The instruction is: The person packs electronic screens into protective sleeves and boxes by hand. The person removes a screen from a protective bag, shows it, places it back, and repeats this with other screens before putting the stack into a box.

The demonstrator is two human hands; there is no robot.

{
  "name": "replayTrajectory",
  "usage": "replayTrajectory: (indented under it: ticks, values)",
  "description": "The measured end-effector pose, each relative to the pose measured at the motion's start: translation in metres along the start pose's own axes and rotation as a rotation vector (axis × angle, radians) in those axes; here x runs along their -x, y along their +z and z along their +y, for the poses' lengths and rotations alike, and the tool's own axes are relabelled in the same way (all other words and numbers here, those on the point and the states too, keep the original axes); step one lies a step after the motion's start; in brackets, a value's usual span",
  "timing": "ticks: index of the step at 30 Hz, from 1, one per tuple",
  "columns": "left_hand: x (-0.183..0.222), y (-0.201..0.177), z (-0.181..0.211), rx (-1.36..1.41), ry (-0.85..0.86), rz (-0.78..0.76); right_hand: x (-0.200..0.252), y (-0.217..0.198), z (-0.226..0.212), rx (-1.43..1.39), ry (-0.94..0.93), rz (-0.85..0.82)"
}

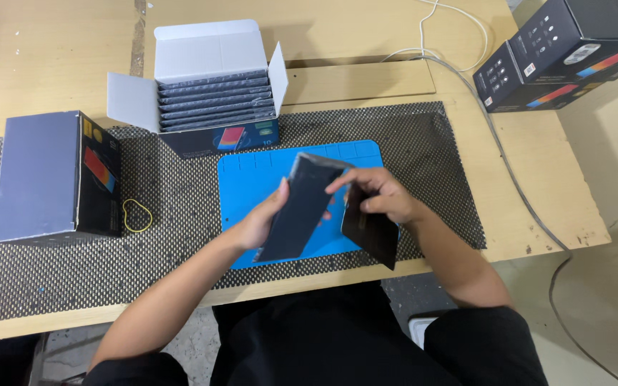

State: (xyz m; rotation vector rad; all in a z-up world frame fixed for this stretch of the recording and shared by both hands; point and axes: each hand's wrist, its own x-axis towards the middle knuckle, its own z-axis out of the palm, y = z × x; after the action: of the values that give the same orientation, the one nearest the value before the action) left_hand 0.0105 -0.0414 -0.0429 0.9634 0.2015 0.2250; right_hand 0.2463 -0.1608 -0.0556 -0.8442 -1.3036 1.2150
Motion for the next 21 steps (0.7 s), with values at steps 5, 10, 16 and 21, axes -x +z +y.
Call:
replayTrajectory:
  ticks: [5,10,16,21]
  values:
    - [0.000,0.006,-0.011,0.066,-0.032,0.006,0.003,-0.013,0.013,-0.166,-0.040,0.241]
    - [-0.005,0.004,-0.011,0.169,-0.005,0.035,-0.011,-0.009,-0.008,-0.194,-0.121,0.441]
    - [-0.008,-0.002,-0.006,0.225,-0.056,0.207,-0.003,-0.026,0.005,-0.140,-0.290,0.872]
    - [-0.004,0.008,0.000,0.241,-0.087,0.190,0.010,-0.058,0.032,0.075,-0.546,0.986]
